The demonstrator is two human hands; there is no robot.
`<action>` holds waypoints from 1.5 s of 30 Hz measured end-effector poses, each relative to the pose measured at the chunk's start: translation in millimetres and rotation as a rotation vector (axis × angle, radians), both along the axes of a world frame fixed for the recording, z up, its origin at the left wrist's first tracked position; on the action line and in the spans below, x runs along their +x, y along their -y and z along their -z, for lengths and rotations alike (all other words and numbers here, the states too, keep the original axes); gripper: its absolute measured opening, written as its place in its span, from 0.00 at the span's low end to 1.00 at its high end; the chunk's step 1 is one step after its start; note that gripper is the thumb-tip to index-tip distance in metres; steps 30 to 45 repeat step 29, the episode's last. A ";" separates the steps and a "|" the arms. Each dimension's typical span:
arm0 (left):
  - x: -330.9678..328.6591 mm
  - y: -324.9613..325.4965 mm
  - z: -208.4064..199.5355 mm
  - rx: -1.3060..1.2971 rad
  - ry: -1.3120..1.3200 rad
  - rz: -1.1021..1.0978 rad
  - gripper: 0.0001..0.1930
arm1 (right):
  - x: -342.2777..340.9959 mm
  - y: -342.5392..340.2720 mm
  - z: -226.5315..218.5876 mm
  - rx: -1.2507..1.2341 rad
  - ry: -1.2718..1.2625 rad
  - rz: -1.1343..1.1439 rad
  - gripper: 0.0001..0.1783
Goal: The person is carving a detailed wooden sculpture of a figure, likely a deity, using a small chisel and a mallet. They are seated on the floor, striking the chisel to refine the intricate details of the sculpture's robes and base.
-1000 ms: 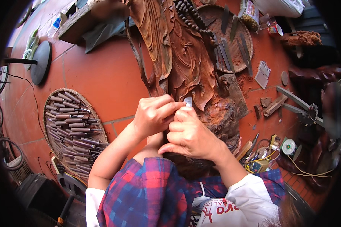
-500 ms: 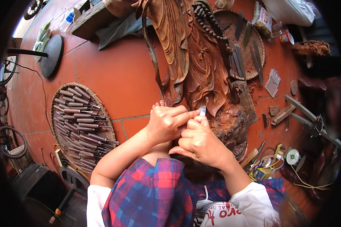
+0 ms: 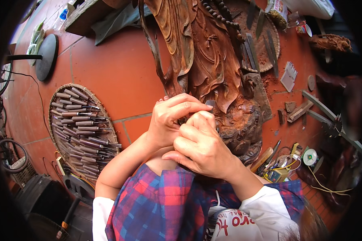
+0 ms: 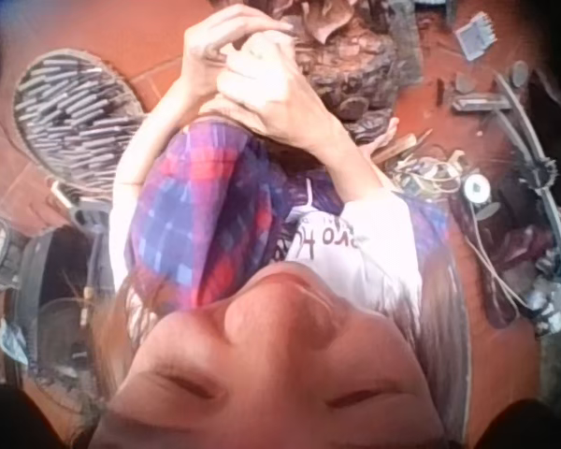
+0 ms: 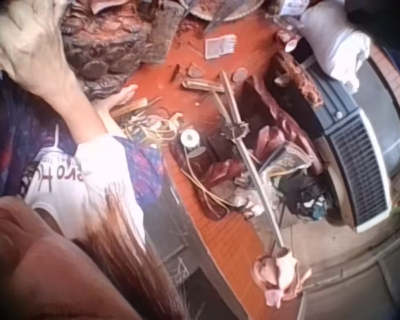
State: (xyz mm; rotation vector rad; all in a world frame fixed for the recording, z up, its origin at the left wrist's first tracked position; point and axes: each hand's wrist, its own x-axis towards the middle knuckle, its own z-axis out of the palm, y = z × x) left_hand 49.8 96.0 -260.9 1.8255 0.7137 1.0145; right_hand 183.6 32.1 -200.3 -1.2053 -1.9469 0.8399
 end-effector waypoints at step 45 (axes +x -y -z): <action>10.0 2.4 18.7 0.492 -0.240 -0.080 0.14 | 52.5 -13.3 5.6 -0.130 0.090 -0.432 0.22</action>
